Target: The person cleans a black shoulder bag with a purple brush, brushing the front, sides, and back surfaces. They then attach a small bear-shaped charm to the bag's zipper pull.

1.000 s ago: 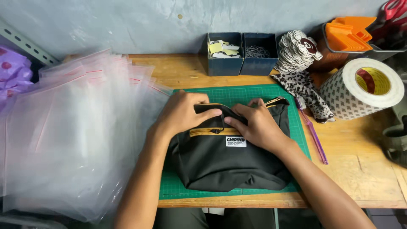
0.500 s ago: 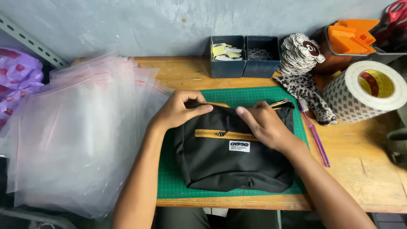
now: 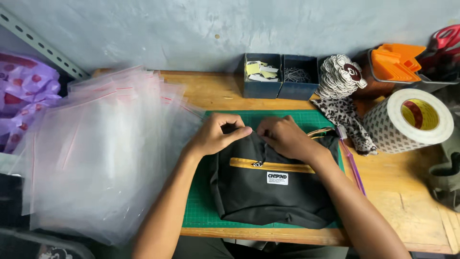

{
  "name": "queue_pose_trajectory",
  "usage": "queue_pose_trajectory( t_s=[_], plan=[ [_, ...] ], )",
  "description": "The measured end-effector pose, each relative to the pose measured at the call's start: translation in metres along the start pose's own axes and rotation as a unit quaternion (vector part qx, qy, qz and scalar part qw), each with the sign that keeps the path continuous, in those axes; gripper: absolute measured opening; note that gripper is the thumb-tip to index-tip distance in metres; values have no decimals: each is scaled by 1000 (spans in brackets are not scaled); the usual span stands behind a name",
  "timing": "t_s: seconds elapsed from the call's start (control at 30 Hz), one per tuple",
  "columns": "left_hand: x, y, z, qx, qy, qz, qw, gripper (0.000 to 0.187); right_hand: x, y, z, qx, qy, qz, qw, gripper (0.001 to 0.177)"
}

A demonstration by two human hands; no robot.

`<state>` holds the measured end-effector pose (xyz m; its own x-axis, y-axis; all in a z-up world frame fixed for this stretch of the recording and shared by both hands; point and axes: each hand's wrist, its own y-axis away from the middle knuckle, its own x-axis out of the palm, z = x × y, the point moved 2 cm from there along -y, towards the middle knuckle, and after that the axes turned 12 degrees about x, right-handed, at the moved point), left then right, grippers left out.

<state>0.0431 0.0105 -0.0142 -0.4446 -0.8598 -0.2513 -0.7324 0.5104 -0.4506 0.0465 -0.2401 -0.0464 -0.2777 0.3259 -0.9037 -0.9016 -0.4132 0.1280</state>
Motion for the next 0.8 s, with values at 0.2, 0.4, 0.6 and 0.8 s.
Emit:
queue_pose_trajectory(
  t_s=[0.2,0.4,0.6,0.8],
  plan=[
    [3,-6,-14,44,-19,-5,999,35,31,-26,-2,-49,-2,13,999,32],
    [1,-6,-11,52,-21,-13,998,41,11,-20,4,-43,-174,51,982,17],
    [4,-10,-20,44,-14,-4,999,42,15,-29,14,-66,-172,34,982,12],
    [8,-6,-19,37,-19,8,999,43,41,-48,3,-27,-113,50,992,13]
  ],
)
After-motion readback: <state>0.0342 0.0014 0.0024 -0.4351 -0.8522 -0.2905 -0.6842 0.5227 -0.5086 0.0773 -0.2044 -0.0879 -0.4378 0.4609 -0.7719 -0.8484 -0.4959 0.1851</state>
